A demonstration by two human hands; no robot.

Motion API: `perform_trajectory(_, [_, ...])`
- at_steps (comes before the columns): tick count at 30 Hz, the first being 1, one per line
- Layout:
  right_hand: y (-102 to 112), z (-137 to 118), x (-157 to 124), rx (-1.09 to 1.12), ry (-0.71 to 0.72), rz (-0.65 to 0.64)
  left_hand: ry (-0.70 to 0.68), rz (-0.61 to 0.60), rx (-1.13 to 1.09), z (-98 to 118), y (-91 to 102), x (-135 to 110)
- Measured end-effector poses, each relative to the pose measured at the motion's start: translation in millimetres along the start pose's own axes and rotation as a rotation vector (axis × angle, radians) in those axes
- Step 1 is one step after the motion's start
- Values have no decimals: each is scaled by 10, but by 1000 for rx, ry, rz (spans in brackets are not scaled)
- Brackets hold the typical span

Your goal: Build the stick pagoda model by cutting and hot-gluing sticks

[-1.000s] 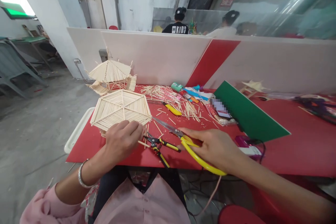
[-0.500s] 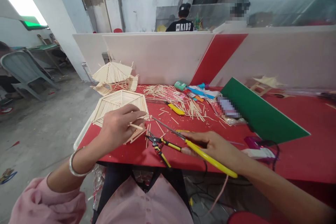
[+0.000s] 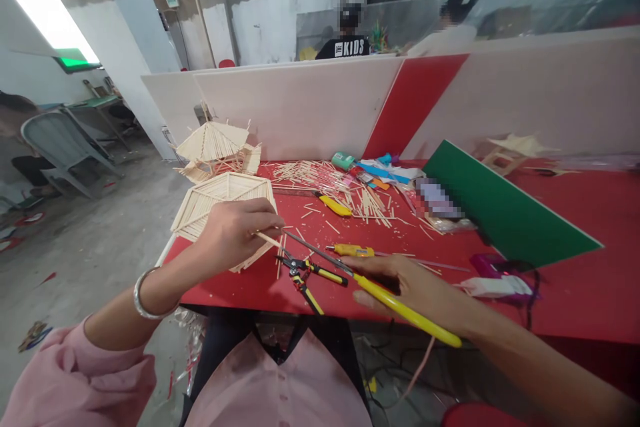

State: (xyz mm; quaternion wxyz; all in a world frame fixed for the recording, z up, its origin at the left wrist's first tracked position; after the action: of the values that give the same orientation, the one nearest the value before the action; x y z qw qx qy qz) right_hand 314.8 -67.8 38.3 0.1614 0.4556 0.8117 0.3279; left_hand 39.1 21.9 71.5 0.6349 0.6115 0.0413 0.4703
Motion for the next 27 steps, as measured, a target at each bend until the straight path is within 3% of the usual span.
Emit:
perform_trajectory(4, [78, 171, -113, -31, 2, -33, -6, 167, 42, 14, 210, -118])
perform_trajectory(7, [137, 502, 48, -287, -208, 63, -8, 109, -23, 193, 229, -317])
perform_trajectory(9, [140, 789, 305, -580, -378, 109, -33, 13, -98, 393, 105, -468])
perform_trajectory(12, [61, 1193, 807, -720, -396, 37, 0, -100, -186, 669, -207, -638])
perform_trajectory(14, [6, 1377, 1104, -717, -353, 9, 151, -177, -332, 753, -423, -708])
perform_trajectory(17, [-28, 1490, 1359, -711, -268, -1, 436, -239, -517, 703, -711, -841])
perform_trajectory(19, [-31, 1487, 1371, -716, -217, 23, 528, -301, -457, 588, -898, -987])
perform_trajectory(22, [-104, 1410, 1179, -702, -132, 82, 623, -381, -51, 366, -1170, -1239])
perform_trajectory(24, [-249, 1293, 959, -620, -13, 174, 660, -496, 167, 238, -1336, -1363])
perform_trajectory(27, [-618, 1014, 597, -438, 148, 336, 652, -609, 327, 119, -1520, -1434])
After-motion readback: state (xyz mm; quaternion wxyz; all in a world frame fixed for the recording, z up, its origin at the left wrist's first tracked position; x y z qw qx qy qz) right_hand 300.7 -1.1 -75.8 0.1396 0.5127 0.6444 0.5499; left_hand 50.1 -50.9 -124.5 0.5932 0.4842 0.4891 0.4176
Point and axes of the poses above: each hand's wrist, its own x-axis towards the middle knuckle, its own y-axis out of the back of the hand, z = x × y, the point moved 1 cm from there along x, towards the middle knuckle, and after that the axes turned 13 degrees about y, right-handed, at the moved point
